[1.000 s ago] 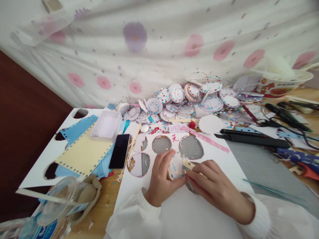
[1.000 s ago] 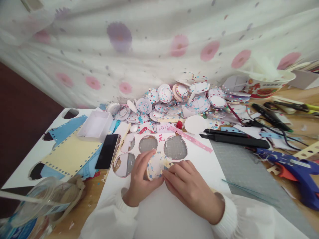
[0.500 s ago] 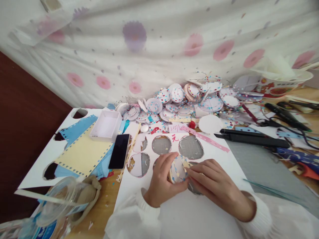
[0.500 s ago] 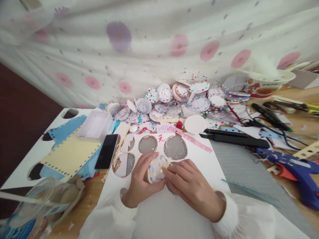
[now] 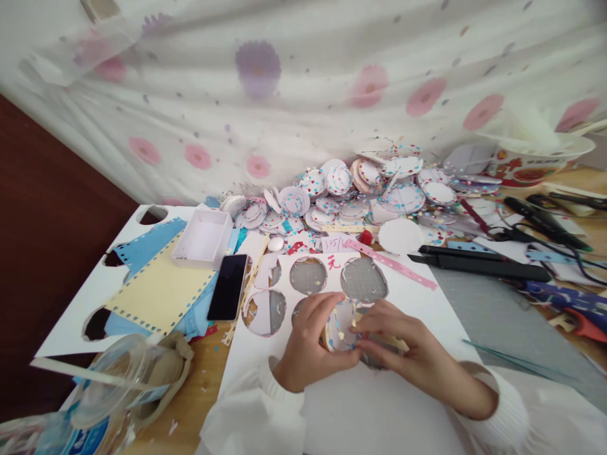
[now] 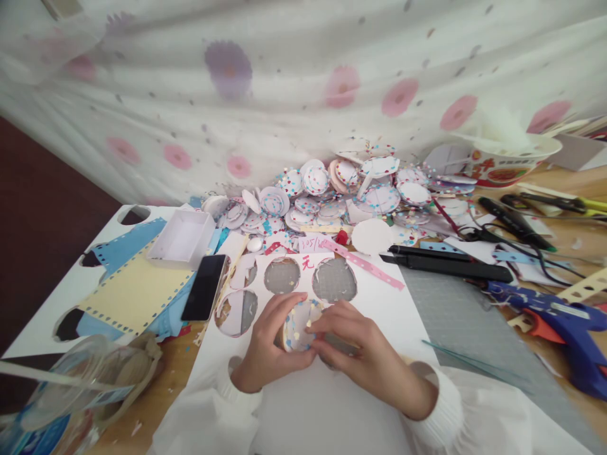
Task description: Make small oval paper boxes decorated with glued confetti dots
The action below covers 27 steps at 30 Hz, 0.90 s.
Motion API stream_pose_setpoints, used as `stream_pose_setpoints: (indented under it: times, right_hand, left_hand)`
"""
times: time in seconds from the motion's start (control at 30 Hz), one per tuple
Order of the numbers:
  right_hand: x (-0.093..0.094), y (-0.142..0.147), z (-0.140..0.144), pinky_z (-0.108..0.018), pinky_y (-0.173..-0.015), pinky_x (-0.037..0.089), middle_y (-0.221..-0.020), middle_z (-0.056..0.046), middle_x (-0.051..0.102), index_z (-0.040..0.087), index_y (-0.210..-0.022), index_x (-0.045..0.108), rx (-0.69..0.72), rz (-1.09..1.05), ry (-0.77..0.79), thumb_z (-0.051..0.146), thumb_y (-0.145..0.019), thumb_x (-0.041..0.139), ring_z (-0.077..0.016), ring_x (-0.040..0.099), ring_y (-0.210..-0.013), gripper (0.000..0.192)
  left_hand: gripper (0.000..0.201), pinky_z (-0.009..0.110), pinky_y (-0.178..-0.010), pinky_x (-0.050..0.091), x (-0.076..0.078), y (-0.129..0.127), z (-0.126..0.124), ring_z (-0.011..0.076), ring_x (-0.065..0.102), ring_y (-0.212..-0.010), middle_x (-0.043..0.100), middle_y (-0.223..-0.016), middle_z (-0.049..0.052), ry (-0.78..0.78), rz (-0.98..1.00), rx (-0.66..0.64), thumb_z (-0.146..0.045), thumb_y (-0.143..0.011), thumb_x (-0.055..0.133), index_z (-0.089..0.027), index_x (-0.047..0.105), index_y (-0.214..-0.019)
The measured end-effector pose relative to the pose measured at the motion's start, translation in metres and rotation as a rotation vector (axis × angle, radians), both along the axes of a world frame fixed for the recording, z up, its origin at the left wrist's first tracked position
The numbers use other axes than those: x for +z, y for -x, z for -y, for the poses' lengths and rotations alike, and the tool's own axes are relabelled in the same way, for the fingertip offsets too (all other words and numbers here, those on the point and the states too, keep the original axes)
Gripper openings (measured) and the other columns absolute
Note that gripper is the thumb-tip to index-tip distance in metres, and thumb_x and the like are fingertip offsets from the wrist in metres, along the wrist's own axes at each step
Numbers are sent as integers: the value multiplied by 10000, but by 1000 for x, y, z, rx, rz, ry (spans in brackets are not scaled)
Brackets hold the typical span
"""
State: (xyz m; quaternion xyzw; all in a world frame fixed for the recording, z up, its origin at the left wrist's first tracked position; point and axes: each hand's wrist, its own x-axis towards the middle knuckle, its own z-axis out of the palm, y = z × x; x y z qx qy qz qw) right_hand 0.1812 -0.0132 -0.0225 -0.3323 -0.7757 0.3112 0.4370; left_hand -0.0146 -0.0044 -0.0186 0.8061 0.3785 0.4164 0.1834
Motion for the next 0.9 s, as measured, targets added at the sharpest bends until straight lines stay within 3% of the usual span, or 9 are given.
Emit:
stream_pose_setpoints:
  times: [0.17, 0.43, 0.9]
  right_hand:
    - [-2, -2, -1, -292, -707, 507, -841, -26, 667, 240, -969, 657, 19, -11, 63, 252, -903, 619, -171, 609, -814, 77]
    - [-1, -4, -3, -305, -680, 484, -861, -53, 679, 211, -1032, 651, 72, 46, -97, 169, -935, 546, -168, 578, -780, 149]
    - [-1, -18, -7, -349, -697, 426, -886, -49, 657, 241, -1084, 648, 105, 269, -264, 73, -934, 442, -176, 544, -770, 305]
  left_hand:
    - [692, 429, -915, 528, 2, -1, -1, 269, 607, -1078, 634, -1171, 107, 3, 13, -15, -252, -655, 756, -218, 490, -1293]
    - [668, 430, -978, 503, 0, 1, 0, 262, 594, -1112, 633, -1185, 109, 17, -13, -42, -292, -683, 768, -203, 499, -1287]
    - [680, 420, -935, 511, 2, 1, 0, 270, 614, -1067, 646, -1150, 101, 72, 0, -115, -288, -653, 767, -230, 511, -1281]
